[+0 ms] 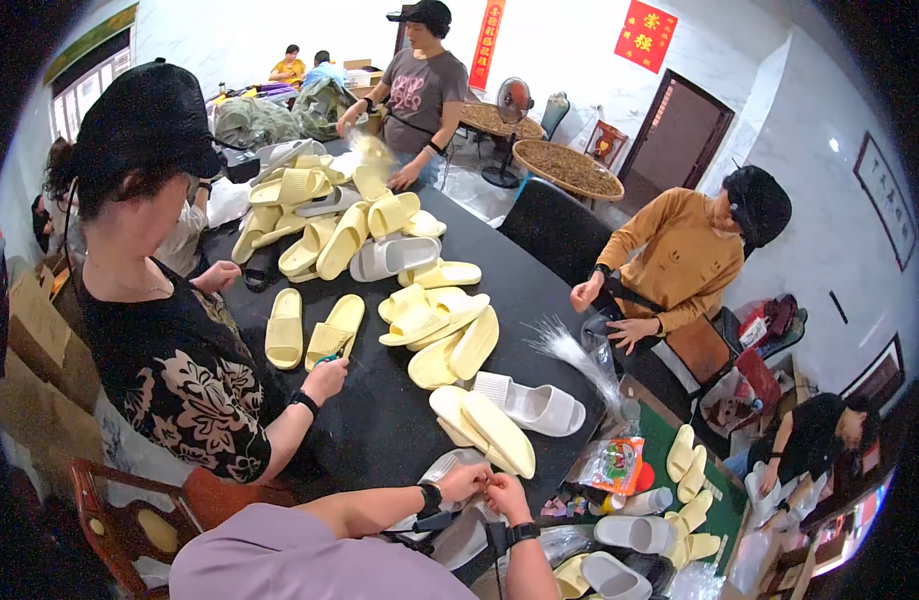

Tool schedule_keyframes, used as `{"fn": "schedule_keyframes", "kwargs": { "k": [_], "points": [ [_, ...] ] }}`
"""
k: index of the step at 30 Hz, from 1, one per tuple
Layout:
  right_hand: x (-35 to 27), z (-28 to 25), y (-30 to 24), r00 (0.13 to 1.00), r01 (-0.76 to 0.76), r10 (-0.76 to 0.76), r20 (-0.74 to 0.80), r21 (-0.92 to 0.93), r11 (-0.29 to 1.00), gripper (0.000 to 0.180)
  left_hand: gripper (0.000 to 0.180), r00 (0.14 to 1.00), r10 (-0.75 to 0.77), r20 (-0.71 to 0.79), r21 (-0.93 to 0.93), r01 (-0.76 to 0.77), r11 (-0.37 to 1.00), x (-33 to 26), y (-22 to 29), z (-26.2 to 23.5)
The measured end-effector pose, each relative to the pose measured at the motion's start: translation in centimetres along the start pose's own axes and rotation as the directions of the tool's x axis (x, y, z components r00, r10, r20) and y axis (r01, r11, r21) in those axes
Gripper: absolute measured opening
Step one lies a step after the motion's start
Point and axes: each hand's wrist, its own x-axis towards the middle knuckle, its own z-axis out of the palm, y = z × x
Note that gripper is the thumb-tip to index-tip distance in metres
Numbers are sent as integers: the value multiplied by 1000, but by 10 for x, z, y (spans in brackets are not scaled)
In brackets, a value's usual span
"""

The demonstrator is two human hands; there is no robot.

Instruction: The recorder and several other workers are assembling and trimming yellow and white foam slippers at a large table.

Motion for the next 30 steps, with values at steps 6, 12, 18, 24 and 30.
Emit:
{"fn": "schedule_keyframes", "kwargs": {
  "k": [6, 12, 18, 24, 30],
  "points": [
    [-18, 5, 15, 978, -1, 76, -197, 355, 935, 4, 14, 995, 83, 60, 68, -87, 994, 2, 1, 6],
    [-21, 12, 7, 979, 64, 9, -203, 351, 934, 10, 10, 990, 139, -4, 226, -134, 965, 7, -6, 6],
    [-12, 19, 10, 970, 96, -25, -241, 289, 952, 9, 6, 993, 95, -66, 220, -78, 972, 13, -20, 7],
    [-21, 16, 15, 953, 129, -48, -299, 258, 957, 11, 4, 984, 174, -29, 205, -165, 965, 14, -17, 14],
    [-21, 27, 11, 930, 99, -68, -362, 67, 993, 11, 6, 993, 114, 12, 141, -115, 983, 7, -17, 10]
  ]
}}
